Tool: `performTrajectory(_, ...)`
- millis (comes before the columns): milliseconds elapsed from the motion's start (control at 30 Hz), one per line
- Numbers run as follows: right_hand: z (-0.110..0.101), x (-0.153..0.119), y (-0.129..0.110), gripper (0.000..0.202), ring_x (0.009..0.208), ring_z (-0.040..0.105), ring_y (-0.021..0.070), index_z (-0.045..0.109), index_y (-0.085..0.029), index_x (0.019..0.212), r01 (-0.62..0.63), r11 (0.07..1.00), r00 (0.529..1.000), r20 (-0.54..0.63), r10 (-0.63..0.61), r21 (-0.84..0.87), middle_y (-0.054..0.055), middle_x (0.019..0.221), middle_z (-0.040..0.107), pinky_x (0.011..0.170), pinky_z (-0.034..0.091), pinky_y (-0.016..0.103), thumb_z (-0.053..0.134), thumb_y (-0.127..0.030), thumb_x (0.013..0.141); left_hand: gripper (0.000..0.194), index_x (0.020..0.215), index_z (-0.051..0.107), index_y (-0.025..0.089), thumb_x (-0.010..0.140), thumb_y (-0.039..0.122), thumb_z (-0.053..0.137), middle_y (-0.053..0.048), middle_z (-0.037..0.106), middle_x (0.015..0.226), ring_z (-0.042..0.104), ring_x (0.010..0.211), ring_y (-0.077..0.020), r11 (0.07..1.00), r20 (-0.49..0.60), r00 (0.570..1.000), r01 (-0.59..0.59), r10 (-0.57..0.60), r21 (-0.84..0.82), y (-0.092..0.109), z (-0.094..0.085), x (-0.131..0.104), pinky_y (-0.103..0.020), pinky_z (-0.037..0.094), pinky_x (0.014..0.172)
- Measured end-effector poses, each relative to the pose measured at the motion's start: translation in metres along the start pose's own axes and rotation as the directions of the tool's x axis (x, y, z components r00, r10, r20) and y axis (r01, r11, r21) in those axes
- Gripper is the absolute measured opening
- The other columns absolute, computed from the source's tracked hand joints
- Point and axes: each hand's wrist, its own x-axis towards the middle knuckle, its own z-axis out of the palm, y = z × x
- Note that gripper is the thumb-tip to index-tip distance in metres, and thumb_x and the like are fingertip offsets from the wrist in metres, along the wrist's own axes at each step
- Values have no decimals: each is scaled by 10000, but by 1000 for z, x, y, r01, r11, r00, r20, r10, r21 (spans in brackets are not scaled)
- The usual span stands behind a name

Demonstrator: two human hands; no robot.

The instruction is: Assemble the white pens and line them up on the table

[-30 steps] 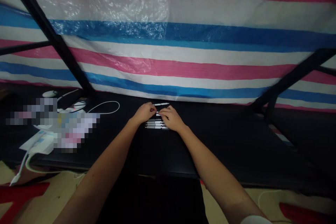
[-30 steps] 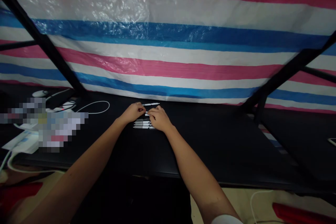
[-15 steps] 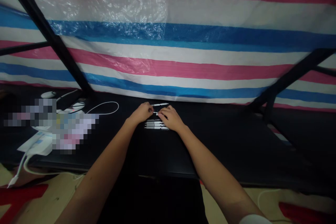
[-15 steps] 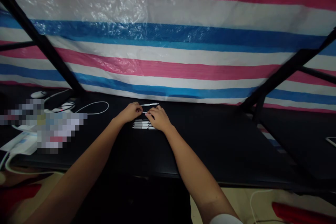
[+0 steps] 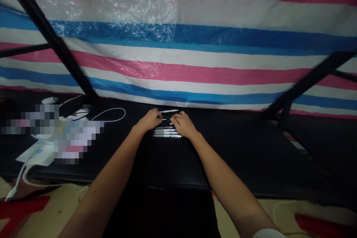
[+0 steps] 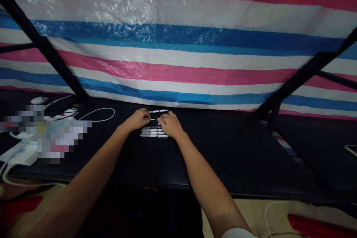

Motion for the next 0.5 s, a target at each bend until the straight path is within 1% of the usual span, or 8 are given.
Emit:
performTrajectory(167,-1,0,-5,347,1022,507,241,744,-208,1077,33,999,999,25,-33,4,61,1091,738,953,391,394,438,-366,1038,164,828,782,165,790,188,624,-82,648,921,623,804,-183,1000,16,1000,-7,7,3,4,-3,-2,-305,501,825)
performTrajectory(267,0,0,-5,355,1027,511,240,746,-206,1073,27,1000,999,42,-27,7,60,1076,743,952,389,394,425,-355,1043,168,835,781,171,788,195,622,-77,649,923,618,793,-178,1000,30,999,-28,28,-10,8,-5,-3,-302,497,807)
performTrajectory(500,0,0,-1,365,1037,517,242,751,-202,1029,18,1000,1000,23,-18,11,64,1064,743,966,385,396,426,-369,1042,166,834,780,170,779,211,629,-74,651,911,604,754,-164,998,33,998,-44,46,-44,8,-6,-4,-296,488,774)
